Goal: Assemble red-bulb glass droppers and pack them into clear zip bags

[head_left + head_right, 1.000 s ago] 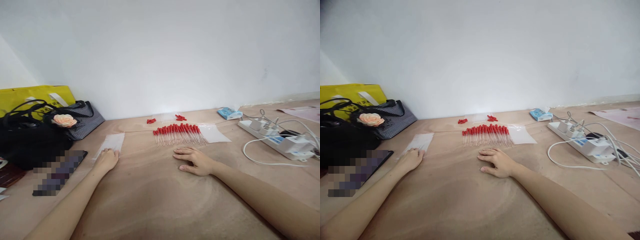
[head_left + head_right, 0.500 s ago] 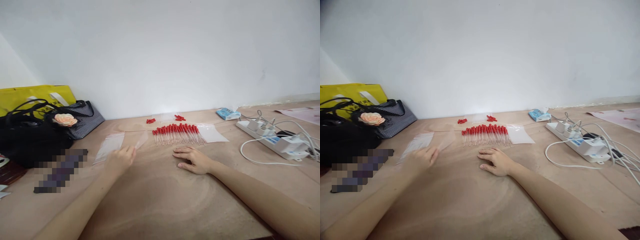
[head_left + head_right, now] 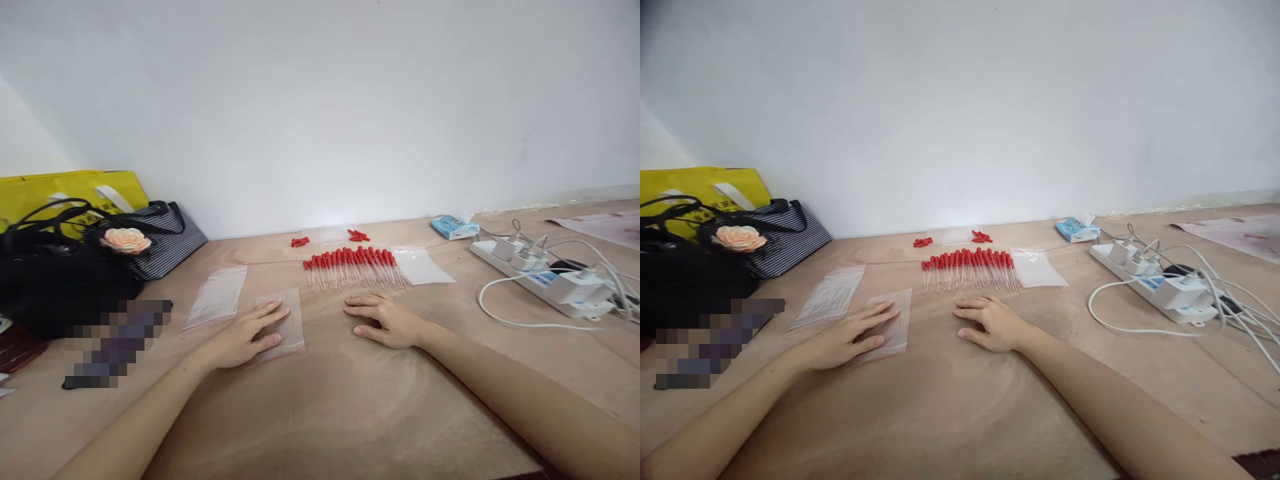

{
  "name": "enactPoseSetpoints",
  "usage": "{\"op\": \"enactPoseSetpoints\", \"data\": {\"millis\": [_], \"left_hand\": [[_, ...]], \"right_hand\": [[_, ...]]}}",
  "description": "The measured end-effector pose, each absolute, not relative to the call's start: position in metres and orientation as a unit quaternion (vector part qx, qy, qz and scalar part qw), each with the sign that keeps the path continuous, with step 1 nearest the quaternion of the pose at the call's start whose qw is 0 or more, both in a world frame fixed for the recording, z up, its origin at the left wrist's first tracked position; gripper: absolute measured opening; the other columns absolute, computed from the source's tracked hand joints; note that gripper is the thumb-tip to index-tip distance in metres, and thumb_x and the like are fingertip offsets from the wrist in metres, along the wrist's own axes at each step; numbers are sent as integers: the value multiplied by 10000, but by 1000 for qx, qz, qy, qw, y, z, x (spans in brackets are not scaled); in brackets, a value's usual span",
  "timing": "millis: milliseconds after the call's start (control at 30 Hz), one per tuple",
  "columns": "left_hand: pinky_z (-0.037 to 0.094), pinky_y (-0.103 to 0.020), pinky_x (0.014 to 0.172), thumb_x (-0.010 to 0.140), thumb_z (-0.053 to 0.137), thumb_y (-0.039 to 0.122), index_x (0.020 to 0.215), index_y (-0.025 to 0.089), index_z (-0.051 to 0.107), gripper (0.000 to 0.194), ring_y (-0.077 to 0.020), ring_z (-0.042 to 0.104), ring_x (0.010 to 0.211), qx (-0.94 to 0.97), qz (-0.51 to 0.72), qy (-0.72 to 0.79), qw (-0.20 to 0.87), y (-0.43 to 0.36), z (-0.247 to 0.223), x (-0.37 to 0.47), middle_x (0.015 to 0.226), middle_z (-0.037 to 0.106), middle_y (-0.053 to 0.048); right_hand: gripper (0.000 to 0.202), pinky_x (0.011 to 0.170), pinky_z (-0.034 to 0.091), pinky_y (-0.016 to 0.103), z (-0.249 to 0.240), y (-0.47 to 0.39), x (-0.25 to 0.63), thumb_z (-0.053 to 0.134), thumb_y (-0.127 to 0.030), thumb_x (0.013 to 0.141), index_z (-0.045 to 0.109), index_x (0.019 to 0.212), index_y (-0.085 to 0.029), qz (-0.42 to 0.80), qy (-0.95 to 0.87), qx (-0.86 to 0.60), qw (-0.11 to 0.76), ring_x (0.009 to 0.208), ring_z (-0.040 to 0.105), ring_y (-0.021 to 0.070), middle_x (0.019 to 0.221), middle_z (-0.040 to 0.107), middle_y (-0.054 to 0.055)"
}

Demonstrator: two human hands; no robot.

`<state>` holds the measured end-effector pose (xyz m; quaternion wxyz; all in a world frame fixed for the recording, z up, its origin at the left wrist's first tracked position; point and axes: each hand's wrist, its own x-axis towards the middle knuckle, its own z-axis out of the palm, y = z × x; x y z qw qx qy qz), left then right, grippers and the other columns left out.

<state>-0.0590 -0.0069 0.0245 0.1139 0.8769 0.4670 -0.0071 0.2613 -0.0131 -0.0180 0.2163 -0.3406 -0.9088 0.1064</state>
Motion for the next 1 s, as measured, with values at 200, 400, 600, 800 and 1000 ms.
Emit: {"op": "enactPoseSetpoints", "data": {"millis": [200,400,600,800,1000], "left_hand": [[309,-453,974,861,202,545,1372,134,181,657,-294,242,1266,796,18,600,75,-38,15,-20,1383,262,-150],[210,-473,1015,789,406,573,1352,236,239,678,-304,150,1297,902,54,428,-20,-21,41,-44,1429,170,-93],[92,-438,1062,844,357,514,1365,301,147,601,-245,103,1314,960,-60,266,60,-8,28,-35,1438,135,-22],[59,-465,1054,853,267,555,1376,265,52,635,-246,27,1319,936,-38,336,93,-28,9,0,1443,45,-47],[50,-458,1056,857,206,567,1381,215,61,647,-239,0,1320,919,-40,377,107,-38,8,17,1443,30,-64]], "right_hand": [[468,975,298,400,-17,-13,261,424,-453,829,472,1224,-208,105,-911,-344,202,1163,416,209,1259,477,80],[430,916,342,389,-16,-14,261,440,-402,833,481,1208,-196,102,-913,-325,225,1080,467,205,1190,523,93],[389,790,387,357,-10,-29,247,511,-411,785,558,1111,-203,109,-929,-270,229,886,507,190,977,577,80],[460,813,377,366,-9,-29,246,493,-432,790,497,1193,-210,105,-929,-273,225,941,479,208,1055,546,95],[446,843,377,361,-10,-23,250,507,-418,783,515,1171,-199,108,-931,-266,225,983,481,202,1103,542,91]]}}
